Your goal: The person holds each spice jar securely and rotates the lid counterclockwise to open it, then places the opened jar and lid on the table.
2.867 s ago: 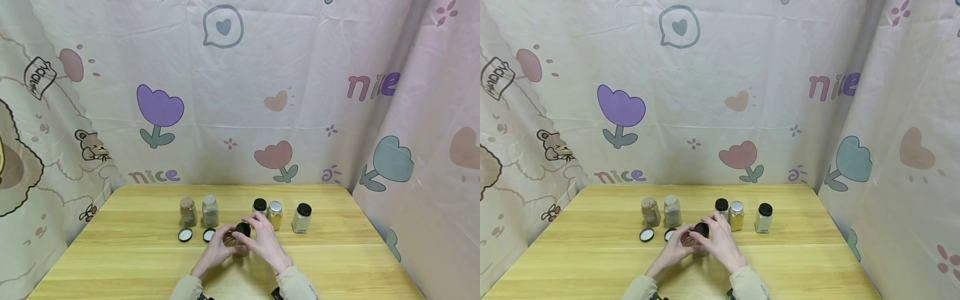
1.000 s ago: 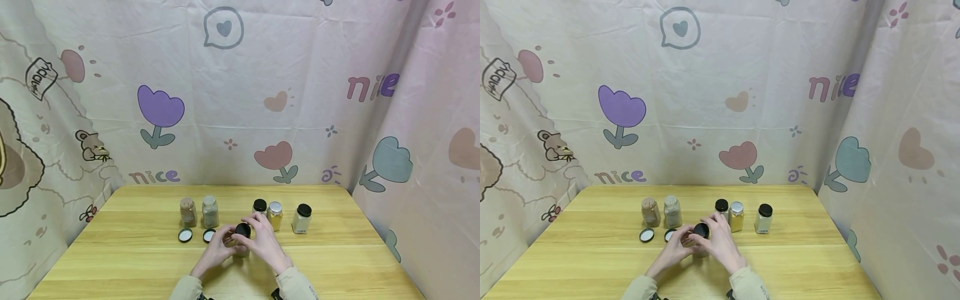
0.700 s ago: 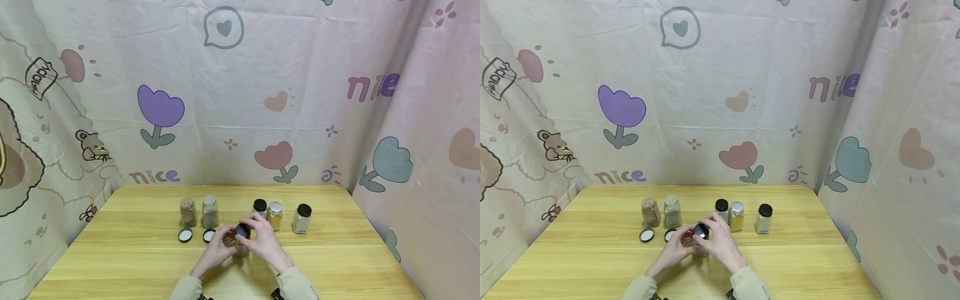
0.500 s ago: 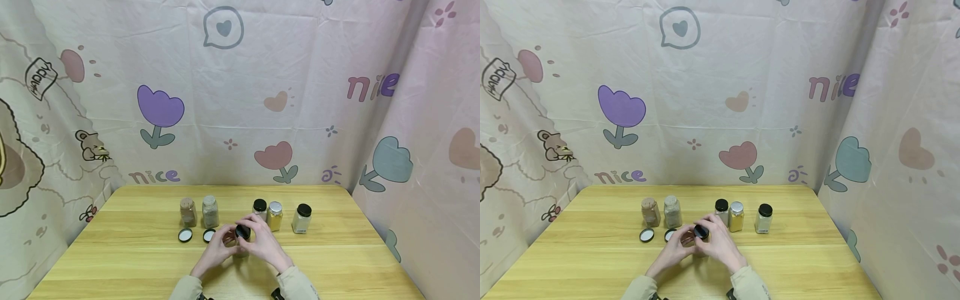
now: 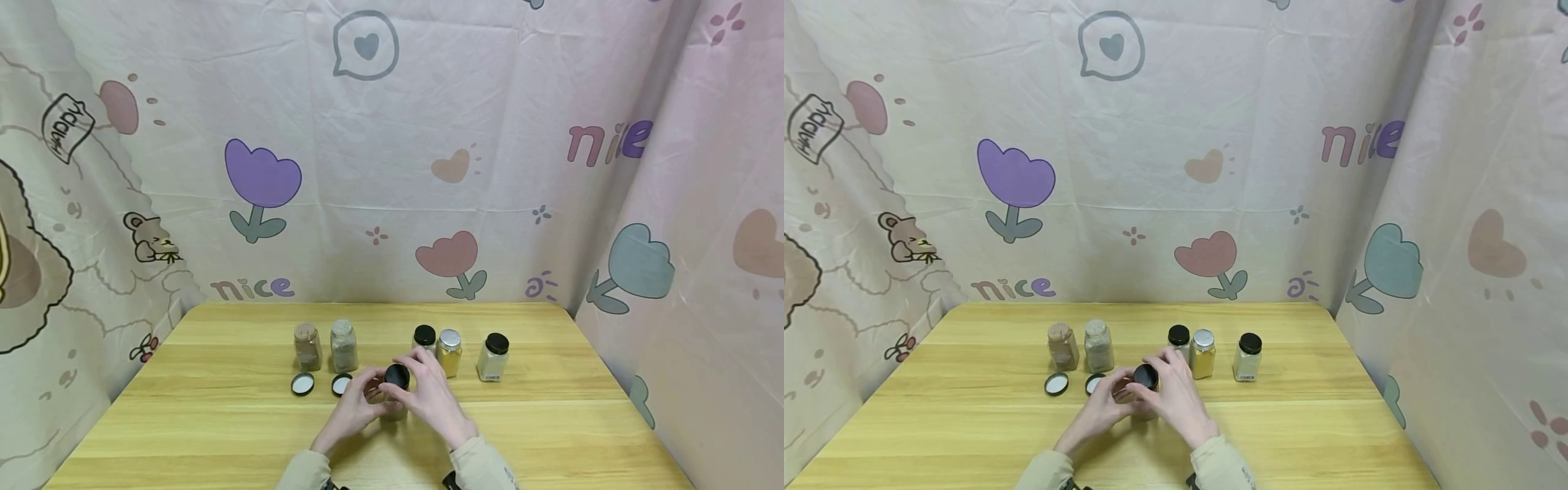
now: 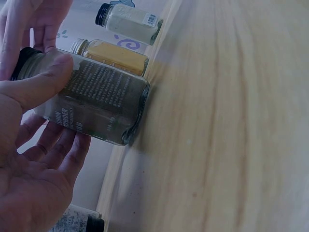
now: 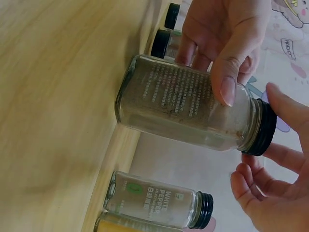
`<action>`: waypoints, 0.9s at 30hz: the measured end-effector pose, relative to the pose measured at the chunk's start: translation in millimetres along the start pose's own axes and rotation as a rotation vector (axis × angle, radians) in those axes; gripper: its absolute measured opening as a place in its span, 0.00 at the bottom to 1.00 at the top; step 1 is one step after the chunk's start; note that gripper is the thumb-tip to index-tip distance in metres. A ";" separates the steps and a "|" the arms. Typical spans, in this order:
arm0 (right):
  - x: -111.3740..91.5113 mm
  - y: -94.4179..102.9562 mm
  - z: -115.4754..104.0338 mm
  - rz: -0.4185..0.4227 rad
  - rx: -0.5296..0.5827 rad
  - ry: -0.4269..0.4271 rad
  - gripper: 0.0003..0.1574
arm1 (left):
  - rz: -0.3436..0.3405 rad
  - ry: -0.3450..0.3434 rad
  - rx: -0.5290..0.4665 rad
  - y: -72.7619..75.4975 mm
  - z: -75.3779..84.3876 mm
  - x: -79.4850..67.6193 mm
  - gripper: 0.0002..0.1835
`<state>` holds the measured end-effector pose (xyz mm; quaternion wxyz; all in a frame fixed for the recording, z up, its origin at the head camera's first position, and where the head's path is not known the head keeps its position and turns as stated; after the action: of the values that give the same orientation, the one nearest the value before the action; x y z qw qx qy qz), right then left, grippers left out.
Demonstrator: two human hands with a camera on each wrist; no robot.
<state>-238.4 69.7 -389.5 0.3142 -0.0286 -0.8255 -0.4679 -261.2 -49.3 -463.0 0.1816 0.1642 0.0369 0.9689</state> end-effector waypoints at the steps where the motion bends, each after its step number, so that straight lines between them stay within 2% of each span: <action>1: 0.1 0.0 -0.3 -0.008 0.005 0.000 0.28 | -0.002 -0.003 -0.002 -0.1 0.2 0.0 0.26; 5: 0.2 -0.4 -2.5 -0.044 0.044 0.018 0.26 | -0.005 -0.006 0.000 0.3 0.3 0.2 0.26; 12: -0.9 -1.8 -8.5 -0.079 0.059 0.094 0.28 | -0.002 -0.009 0.014 0.7 -0.5 0.5 0.27; 20: -1.0 -3.3 0.1 -0.026 -0.008 -0.001 0.32 | -0.007 0.015 -0.001 0.2 -2.5 0.5 0.25; 23: -0.7 -2.4 0.8 -0.010 -0.037 -0.011 0.31 | 0.000 0.023 -0.005 0.3 -2.5 0.8 0.26; 27: -0.6 -1.3 -0.5 -0.013 -0.023 -0.002 0.27 | -0.003 0.014 -0.005 0.0 -1.7 0.7 0.26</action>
<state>-238.1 68.7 -390.7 0.3097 -0.0272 -0.8208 -0.4792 -262.4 -49.1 -464.4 0.1829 0.1572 0.0361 0.9698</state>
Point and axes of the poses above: each hand's wrist, its own x-axis towards the middle knuckle, its own y-axis out of the back of the hand, z = x × y, the point moved 9 cm from there along x, towards the middle knuckle, and after that the axes turned 8 degrees about -x, right-handed, at the moved point
